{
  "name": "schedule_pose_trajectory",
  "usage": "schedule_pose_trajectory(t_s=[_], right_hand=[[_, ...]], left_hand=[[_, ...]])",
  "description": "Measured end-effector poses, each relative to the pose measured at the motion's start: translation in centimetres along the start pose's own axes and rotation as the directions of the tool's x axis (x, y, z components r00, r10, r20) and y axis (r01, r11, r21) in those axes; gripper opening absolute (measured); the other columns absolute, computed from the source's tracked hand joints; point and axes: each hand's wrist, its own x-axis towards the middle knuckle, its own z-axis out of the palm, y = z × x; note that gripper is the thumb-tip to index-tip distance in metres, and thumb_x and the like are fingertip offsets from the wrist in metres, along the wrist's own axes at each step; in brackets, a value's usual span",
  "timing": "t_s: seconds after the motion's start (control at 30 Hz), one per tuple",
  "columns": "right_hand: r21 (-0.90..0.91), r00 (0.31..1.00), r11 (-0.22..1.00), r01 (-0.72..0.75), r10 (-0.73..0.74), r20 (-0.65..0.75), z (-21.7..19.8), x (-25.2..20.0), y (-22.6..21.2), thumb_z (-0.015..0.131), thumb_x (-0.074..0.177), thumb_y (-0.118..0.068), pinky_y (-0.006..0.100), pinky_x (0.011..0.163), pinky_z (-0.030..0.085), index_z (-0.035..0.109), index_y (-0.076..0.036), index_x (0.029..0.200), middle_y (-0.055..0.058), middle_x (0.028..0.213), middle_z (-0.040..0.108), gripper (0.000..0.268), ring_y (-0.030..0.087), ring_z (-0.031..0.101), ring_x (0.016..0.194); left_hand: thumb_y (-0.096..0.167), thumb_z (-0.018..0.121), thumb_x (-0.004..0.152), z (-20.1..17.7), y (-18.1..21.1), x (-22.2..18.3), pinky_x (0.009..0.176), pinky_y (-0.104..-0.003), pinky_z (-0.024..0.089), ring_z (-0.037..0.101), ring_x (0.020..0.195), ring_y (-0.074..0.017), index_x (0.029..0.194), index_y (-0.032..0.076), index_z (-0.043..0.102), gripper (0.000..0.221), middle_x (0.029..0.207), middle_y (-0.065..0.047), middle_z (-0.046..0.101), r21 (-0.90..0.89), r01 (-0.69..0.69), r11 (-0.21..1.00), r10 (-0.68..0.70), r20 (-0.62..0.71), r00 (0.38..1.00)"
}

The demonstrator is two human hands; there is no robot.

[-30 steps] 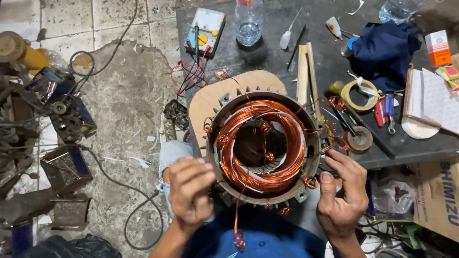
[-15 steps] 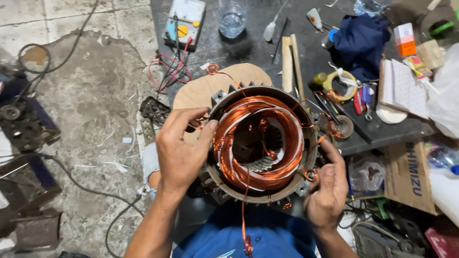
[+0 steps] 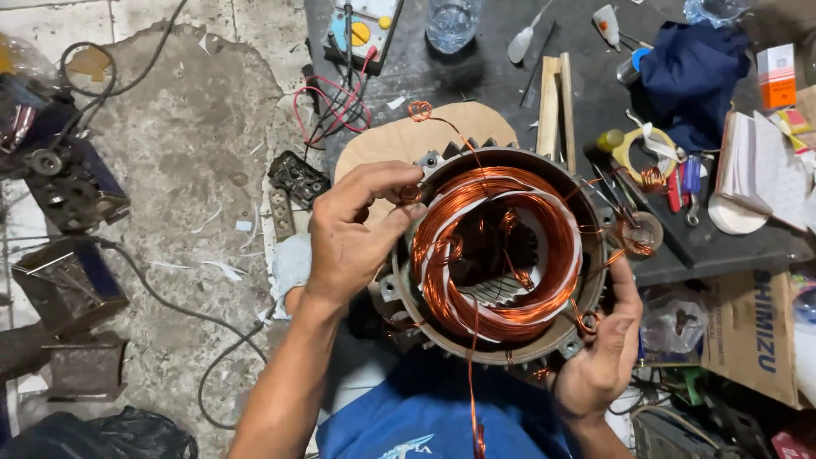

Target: Arranging and preparing copper wire windings inside an electric motor stator on a repair bench.

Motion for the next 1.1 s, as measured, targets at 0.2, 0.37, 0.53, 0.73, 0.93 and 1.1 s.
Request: schedule_pose_trajectory(t_s=[0.2, 0.37, 0.53, 0.73, 0.93, 1.1], right_hand=[[0.149, 0.999, 0.987, -0.051, 0.049, 0.015, 0.1, 0.1, 0.0, 0.032, 0.104, -0.052, 0.042, 0.121, 0.038, 0.035, 0.006, 0.151, 0.026, 0.158, 0.04, 0.074, 0.037, 0.044, 0.145], [0.198, 0.999, 0.979, -0.044, 0.043, 0.012, 0.4, 0.2, 0.6, 0.036, 0.102, -0.052, 0.045, 0.12, 0.041, 0.034, 0.007, 0.151, 0.028, 0.155, 0.042, 0.076, 0.04, 0.046, 0.143], [0.179, 1.0, 0.984, 0.011, -0.014, 0.013, 0.4, 0.2, 1.1, 0.032, 0.106, -0.045, 0.047, 0.119, 0.043, 0.033, 0.008, 0.152, 0.031, 0.153, 0.041, 0.07, 0.043, 0.047, 0.141], [0.115, 1.0, 0.993, -0.012, 0.012, 0.003, 0.3, 0.3, 1.1, 0.035, 0.103, -0.056, 0.043, 0.117, 0.043, 0.036, 0.007, 0.151, 0.028, 0.154, 0.044, 0.08, 0.039, 0.05, 0.139], [-0.017, 0.998, 0.998, 0.066, -0.066, -0.008, 0.2, 0.3, 1.5, 0.032, 0.106, -0.055, 0.045, 0.122, 0.036, 0.039, 0.011, 0.149, 0.028, 0.153, 0.042, 0.079, 0.04, 0.044, 0.143], [0.009, 0.997, 0.998, 0.06, -0.06, -0.043, 0.5, 0.1, 0.9, 0.036, 0.105, -0.054, 0.043, 0.122, 0.034, 0.041, 0.009, 0.148, 0.025, 0.153, 0.044, 0.076, 0.036, 0.043, 0.144]], left_hand=[[-0.004, 0.075, 0.095, -0.5, -0.1, 1.1, 0.081, -0.029, 0.059, 0.075, 0.084, -0.0218, 0.107, 0.002, 0.074, 0.014, 0.095, -0.013, 0.077, 0.058, -0.275, 0.96, 0.274, 0.024, 0.961], [0.006, 0.079, 0.092, -0.2, 1.1, 1.8, 0.08, -0.027, 0.058, 0.075, 0.086, -0.018, 0.104, 0.005, 0.075, 0.012, 0.096, -0.01, 0.078, 0.027, -0.199, 0.98, 0.2, -0.025, 0.98], [0.005, 0.078, 0.09, 0.4, -0.5, 1.4, 0.075, -0.019, 0.059, 0.072, 0.081, -0.009, 0.101, 0.003, 0.074, 0.011, 0.093, -0.008, 0.077, -0.387, 0.191, 0.902, -0.268, -0.156, 0.951], [0.005, 0.075, 0.092, -2.9, 3.0, 2.1, 0.086, -0.023, 0.061, 0.075, 0.091, -0.0135, 0.102, 0.002, 0.072, 0.011, 0.099, -0.01, 0.078, -0.129, 0.143, 0.981, -0.136, 0.061, 0.989], [0.003, 0.072, 0.095, -4.8, 5.2, 2.4, 0.062, -0.045, 0.053, 0.055, 0.065, -0.0286, 0.088, 0.004, 0.049, 0.024, 0.076, -0.011, 0.054, 0.603, -0.354, 0.715, 0.11, 0.403, 0.909], [0.011, 0.083, 0.087, -3.9, 5.9, 3.2, 0.091, -0.042, 0.049, 0.061, 0.103, -0.0265, 0.082, 0.006, 0.068, 0.017, 0.103, -0.009, 0.066, 0.274, -0.272, 0.922, 0.173, 0.336, 0.926]])
